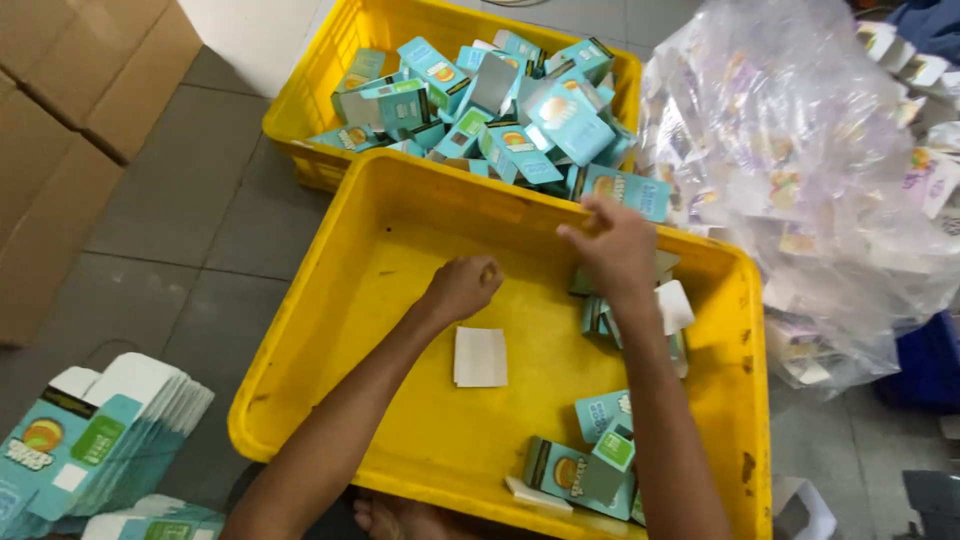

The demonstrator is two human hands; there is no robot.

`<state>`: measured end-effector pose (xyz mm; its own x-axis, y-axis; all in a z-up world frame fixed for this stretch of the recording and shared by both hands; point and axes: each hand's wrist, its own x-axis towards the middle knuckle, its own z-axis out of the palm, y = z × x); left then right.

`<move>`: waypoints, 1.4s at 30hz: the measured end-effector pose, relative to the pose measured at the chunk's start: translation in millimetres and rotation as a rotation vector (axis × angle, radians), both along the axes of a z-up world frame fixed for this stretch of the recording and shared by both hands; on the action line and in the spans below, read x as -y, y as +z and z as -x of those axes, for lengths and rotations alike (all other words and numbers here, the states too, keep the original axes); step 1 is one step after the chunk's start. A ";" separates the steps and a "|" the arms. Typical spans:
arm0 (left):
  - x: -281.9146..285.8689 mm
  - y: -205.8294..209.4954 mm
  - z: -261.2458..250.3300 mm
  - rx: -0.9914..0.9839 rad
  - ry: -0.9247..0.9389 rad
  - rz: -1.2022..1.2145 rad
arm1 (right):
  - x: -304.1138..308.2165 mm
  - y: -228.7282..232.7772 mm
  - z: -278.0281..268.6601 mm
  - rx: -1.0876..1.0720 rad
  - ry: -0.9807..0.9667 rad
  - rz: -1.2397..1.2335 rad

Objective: Folding small cardboard boxes and inserting small white cards into them.

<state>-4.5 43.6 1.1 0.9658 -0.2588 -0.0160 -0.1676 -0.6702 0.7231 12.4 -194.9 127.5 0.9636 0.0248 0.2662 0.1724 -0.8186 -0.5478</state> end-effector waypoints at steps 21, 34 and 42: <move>18.4 -15.8 11.8 -0.319 -0.195 -0.405 | 102.4 -29.5 151.4 -1.144 0.555 0.343; 3.9 -5.0 4.6 -0.348 -0.112 -0.362 | 102.3 -48.5 139.7 -0.984 0.637 0.772; 9.0 2.4 4.7 -0.310 -0.113 -0.380 | 109.9 -23.8 129.8 -1.020 0.661 0.543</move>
<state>-9.3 34.6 3.5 0.8670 -0.2817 -0.4110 -0.0701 -0.8856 0.4591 -117.5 -304.8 103.7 0.4901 0.4344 -0.7557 0.3292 -0.8950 -0.3009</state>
